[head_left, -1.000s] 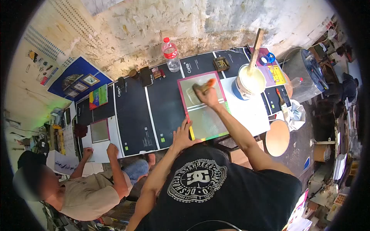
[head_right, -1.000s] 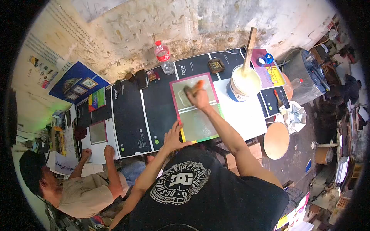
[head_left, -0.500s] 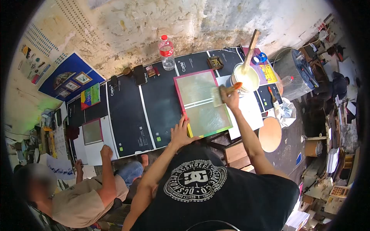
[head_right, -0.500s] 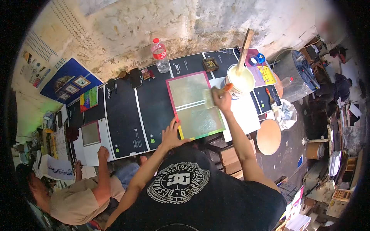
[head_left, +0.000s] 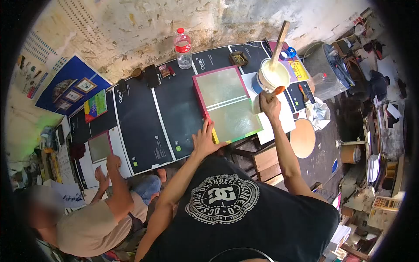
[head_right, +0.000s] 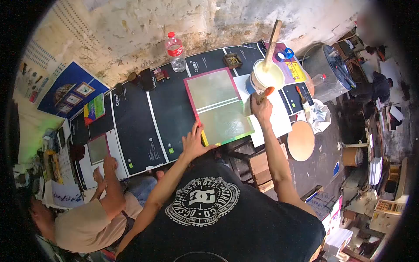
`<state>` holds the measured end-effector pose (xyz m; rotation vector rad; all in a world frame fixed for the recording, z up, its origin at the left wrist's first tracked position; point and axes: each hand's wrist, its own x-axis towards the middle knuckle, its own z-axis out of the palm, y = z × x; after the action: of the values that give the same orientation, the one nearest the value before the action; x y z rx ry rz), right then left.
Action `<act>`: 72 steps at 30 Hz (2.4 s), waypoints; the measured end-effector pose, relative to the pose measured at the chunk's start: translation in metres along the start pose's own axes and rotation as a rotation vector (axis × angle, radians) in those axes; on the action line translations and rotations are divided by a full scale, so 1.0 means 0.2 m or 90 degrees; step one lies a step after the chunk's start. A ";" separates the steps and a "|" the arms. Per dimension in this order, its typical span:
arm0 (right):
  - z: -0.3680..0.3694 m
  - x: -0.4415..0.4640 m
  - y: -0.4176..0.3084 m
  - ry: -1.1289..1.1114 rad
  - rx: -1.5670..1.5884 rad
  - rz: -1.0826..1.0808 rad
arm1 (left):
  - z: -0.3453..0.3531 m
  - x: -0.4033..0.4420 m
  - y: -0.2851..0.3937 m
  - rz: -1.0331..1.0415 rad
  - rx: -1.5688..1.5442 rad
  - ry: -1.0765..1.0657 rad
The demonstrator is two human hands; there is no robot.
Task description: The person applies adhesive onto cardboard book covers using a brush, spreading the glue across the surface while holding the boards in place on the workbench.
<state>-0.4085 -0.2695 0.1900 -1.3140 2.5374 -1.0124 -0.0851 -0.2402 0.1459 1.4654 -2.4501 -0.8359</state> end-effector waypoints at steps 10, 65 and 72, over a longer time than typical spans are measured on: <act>0.02 -0.05 0.09 0.029 -0.012 0.130 | -0.04 0.03 0.02 0.011 0.008 -0.023; 0.33 0.63 -0.10 -0.280 0.075 -0.317 | -0.05 0.04 0.10 0.024 0.051 -0.032; 0.42 0.77 -0.24 -0.379 0.286 -0.540 | -0.01 0.08 0.08 0.005 0.035 -0.034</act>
<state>-0.4391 -0.4486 0.1851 -2.1453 1.2198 -0.9843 -0.1041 -0.2481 0.1534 1.4695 -2.5344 -0.8233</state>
